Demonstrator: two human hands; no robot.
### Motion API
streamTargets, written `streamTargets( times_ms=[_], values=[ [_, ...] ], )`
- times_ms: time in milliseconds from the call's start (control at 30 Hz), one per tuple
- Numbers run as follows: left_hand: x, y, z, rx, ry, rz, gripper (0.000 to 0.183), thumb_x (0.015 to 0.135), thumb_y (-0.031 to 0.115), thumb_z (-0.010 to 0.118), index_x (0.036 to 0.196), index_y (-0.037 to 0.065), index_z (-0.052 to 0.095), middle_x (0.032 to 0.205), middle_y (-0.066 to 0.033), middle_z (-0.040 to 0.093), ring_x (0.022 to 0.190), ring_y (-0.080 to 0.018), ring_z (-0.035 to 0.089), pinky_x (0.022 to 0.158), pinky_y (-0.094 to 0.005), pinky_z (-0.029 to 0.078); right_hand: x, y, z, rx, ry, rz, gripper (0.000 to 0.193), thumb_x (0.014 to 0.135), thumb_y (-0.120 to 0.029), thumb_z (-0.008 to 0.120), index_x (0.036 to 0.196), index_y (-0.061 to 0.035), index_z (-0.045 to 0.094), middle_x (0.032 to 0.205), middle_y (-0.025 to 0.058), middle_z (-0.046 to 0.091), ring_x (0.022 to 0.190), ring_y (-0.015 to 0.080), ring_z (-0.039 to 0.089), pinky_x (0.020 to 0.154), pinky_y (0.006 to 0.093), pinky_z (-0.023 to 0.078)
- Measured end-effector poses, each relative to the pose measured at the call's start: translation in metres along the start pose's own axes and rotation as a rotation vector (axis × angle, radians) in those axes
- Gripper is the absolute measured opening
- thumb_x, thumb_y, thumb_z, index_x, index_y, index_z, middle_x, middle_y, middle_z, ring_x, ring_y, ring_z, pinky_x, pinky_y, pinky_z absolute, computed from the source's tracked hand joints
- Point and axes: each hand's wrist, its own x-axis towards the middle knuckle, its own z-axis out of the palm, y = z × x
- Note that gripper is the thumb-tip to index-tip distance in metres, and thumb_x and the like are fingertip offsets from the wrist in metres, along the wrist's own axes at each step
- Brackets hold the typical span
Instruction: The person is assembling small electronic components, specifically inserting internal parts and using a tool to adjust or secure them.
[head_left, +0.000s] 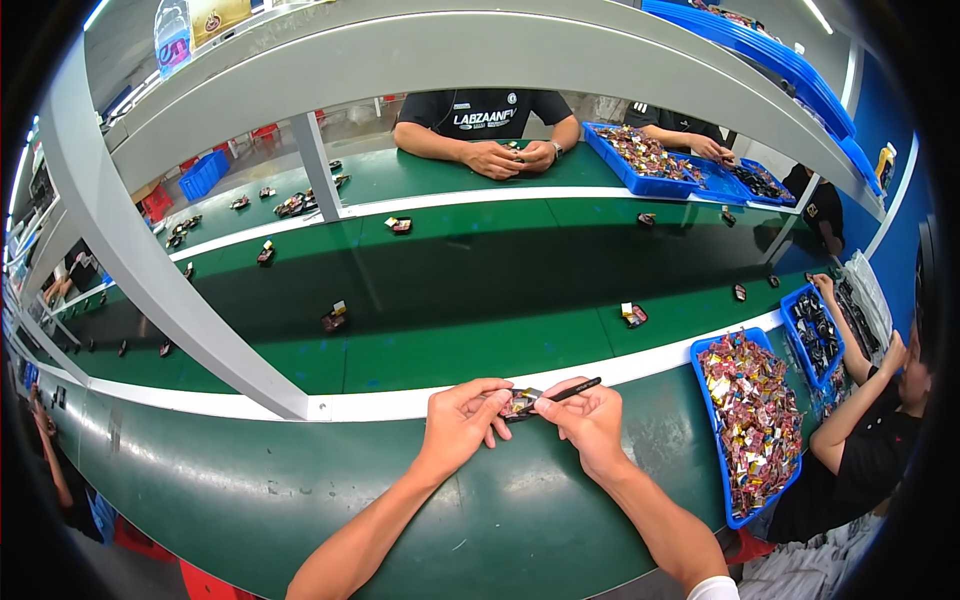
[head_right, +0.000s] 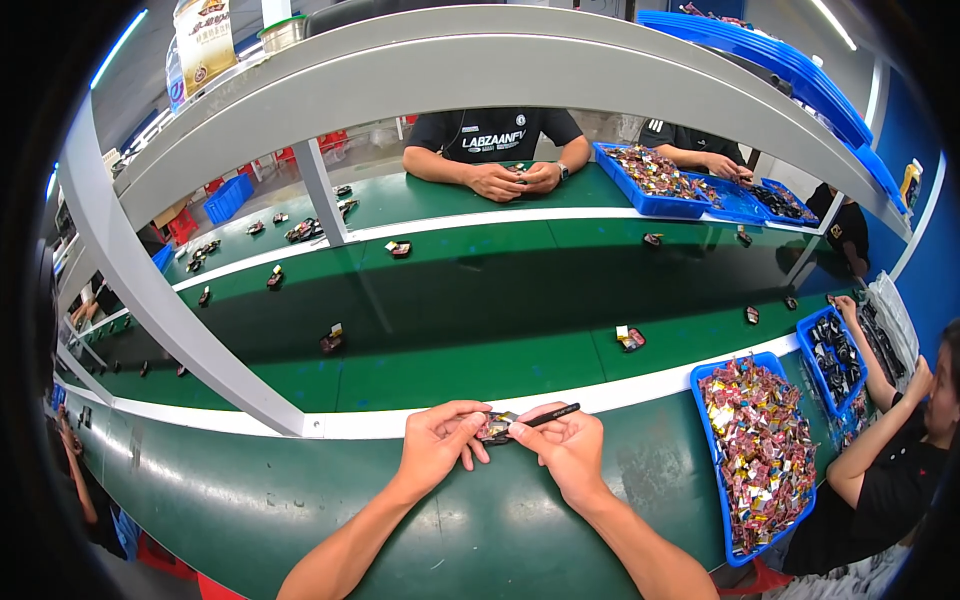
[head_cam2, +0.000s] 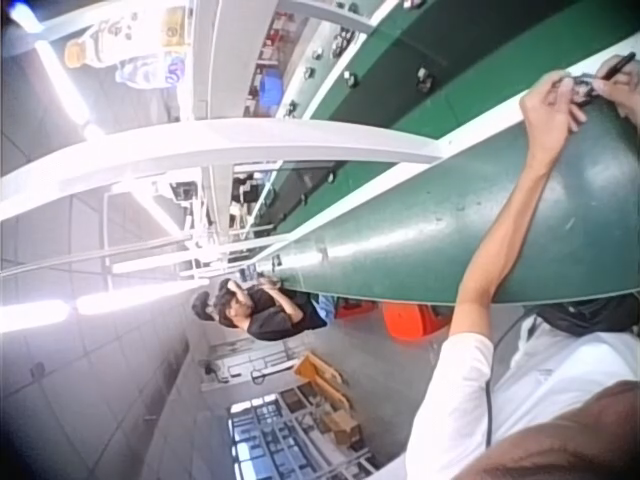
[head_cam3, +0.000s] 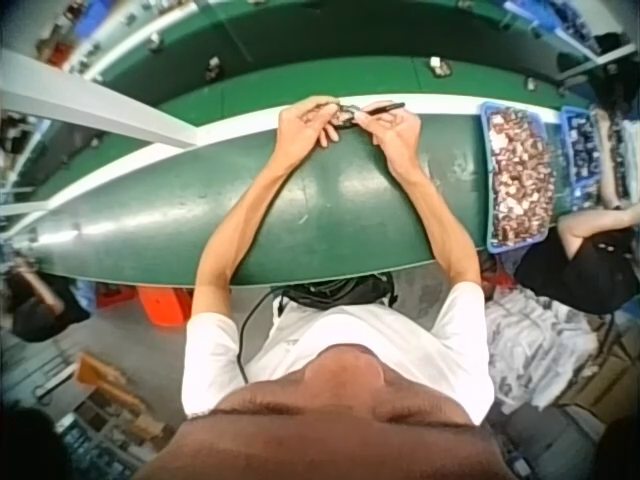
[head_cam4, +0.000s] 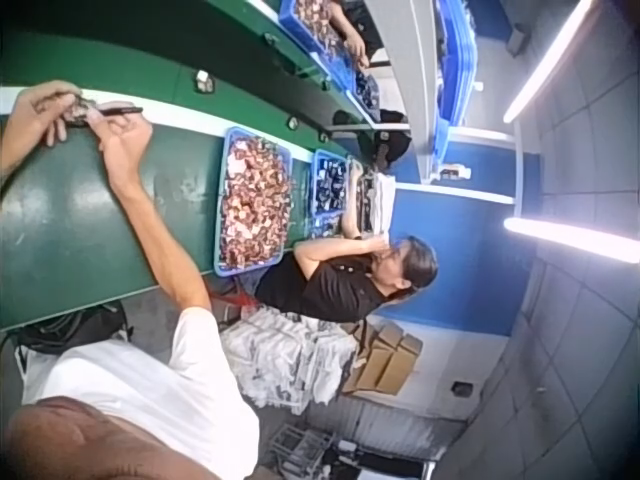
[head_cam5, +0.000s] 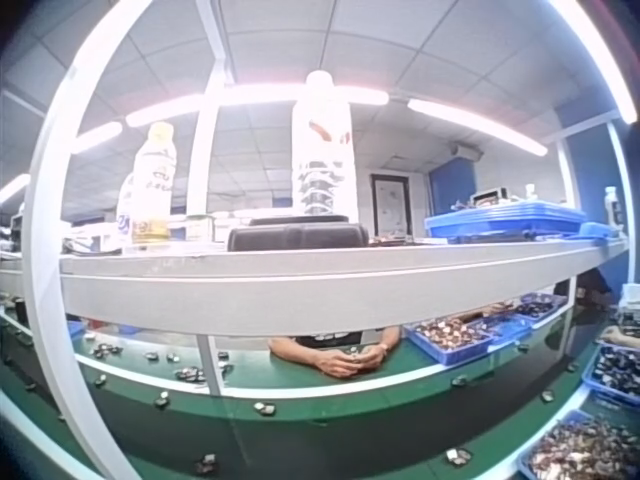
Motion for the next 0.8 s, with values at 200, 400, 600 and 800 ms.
streamTargets(
  times_ms=[200,400,600,800],
  values=[
    [0.003,0.001,-0.002,-0.062,-0.054,-0.038,0.024,0.099,0.012,0.063,0.113,-0.006,0.068,0.082,-0.0122,0.07,0.062,-0.016,0.069,0.047,-0.0238,0.051,-0.005,0.009,0.003,-0.036,0.047,-0.223,0.012,0.083,0.003,0.078,0.093,0.0034,0.072,0.079,0.0028,0.071,0.056,-0.0016,0.046,0.047,0.0177,0.031],
    [0.002,-0.002,-0.005,-0.059,-0.067,-0.028,0.025,0.099,0.011,0.062,0.115,-0.008,0.065,0.085,-0.0154,0.07,0.064,-0.0206,0.071,0.049,-0.0259,0.055,-0.013,0.001,0.014,-0.314,0.136,-0.396,0.008,0.081,0.0,0.081,0.088,0.0017,0.076,0.08,0.001,0.073,0.05,-0.0016,0.038,0.045,0.0189,0.028],
    [0.0,0.001,0.0,-0.013,-0.007,-0.004,0.024,0.098,0.009,0.063,0.115,-0.009,0.064,0.086,-0.0158,0.071,0.066,-0.0207,0.072,0.05,-0.0265,0.056,-0.013,0.004,0.014,-0.336,0.151,-0.416,0.008,0.08,-0.002,0.081,0.085,0.002,0.077,0.085,0.0023,0.076,0.048,-0.0012,0.036,0.044,0.0197,0.027],
    [0.002,0.001,0.001,-0.043,0.021,-0.004,0.023,0.097,0.008,0.064,0.114,-0.007,0.066,0.082,-0.0137,0.071,0.065,-0.0177,0.071,0.052,-0.0261,0.057,-0.012,0.005,0.015,-0.329,0.164,-0.414,0.008,0.08,-0.002,0.082,0.085,0.0017,0.077,0.084,0.0022,0.076,0.048,-0.0013,0.036,0.044,0.02,0.027]
  ],
)
